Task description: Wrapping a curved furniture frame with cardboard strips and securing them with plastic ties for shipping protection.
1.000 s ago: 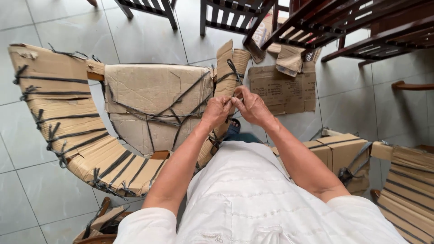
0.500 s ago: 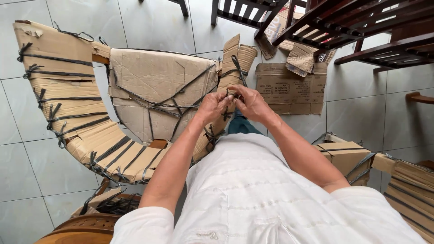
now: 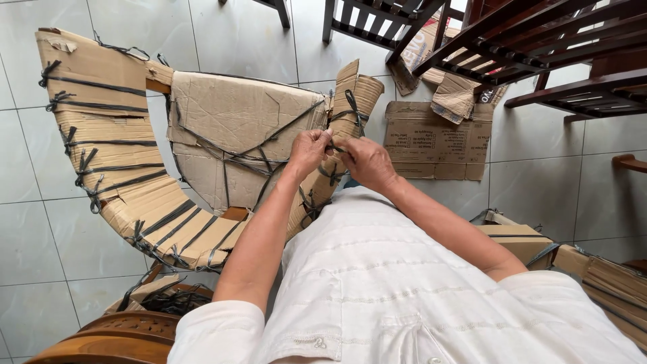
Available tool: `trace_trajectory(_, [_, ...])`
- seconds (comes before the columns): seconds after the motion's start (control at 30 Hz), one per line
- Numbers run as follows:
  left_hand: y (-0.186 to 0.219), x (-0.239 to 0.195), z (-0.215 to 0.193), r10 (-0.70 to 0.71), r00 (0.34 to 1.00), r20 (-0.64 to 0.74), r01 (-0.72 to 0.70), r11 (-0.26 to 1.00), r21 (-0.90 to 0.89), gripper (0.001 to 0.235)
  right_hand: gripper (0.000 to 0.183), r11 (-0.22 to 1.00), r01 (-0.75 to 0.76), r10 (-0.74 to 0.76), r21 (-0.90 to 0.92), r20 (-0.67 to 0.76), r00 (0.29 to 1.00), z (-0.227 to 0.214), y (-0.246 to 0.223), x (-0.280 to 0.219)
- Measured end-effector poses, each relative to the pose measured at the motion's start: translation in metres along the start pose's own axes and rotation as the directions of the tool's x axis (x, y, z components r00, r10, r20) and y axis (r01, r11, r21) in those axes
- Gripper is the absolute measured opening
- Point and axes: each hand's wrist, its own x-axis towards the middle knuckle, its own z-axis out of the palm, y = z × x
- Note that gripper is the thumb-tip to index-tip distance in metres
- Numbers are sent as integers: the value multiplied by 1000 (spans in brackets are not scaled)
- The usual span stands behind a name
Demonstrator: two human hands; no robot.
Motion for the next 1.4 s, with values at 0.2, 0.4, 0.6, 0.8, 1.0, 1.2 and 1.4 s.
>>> trace_trajectory(0.2, [-1, 9, -2, -86, 996, -20, 84, 993, -79, 32, 15, 923, 189, -226, -336, -74, 971, 12, -11, 4])
trace_trajectory(0.4, [13, 0, -3, -98, 995, 6, 98, 995, -7, 27, 5, 950, 87, -99, -301, -25, 995, 22, -2, -3])
trace_trajectory(0.6, [-2, -1, -11, 62, 997, -50, -58, 994, 92, 27, 17, 809, -465, 396, 360, 251, 883, 34, 21, 0])
trace_trajectory(0.8, [22, -48, -15, 81, 982, 170, -118, 969, 218, 32, 14, 580, -541, 516, 610, 239, 822, 38, 25, 2])
trace_trajectory(1.0, [-13, -23, 5, 140, 983, 118, -171, 932, 319, 21, 16, 649, -519, 486, 556, 221, 845, 7, 14, -2])
trace_trajectory(1.2, [-22, -29, -22, 78, 992, 95, -112, 893, 437, 19, 17, 851, -512, 485, 115, 198, 852, -23, 14, -22])
trace_trajectory(1.4, [-43, -14, -20, 80, 994, 80, -100, 950, 295, 16, 18, 815, -575, 554, 73, 194, 810, -12, 30, -51])
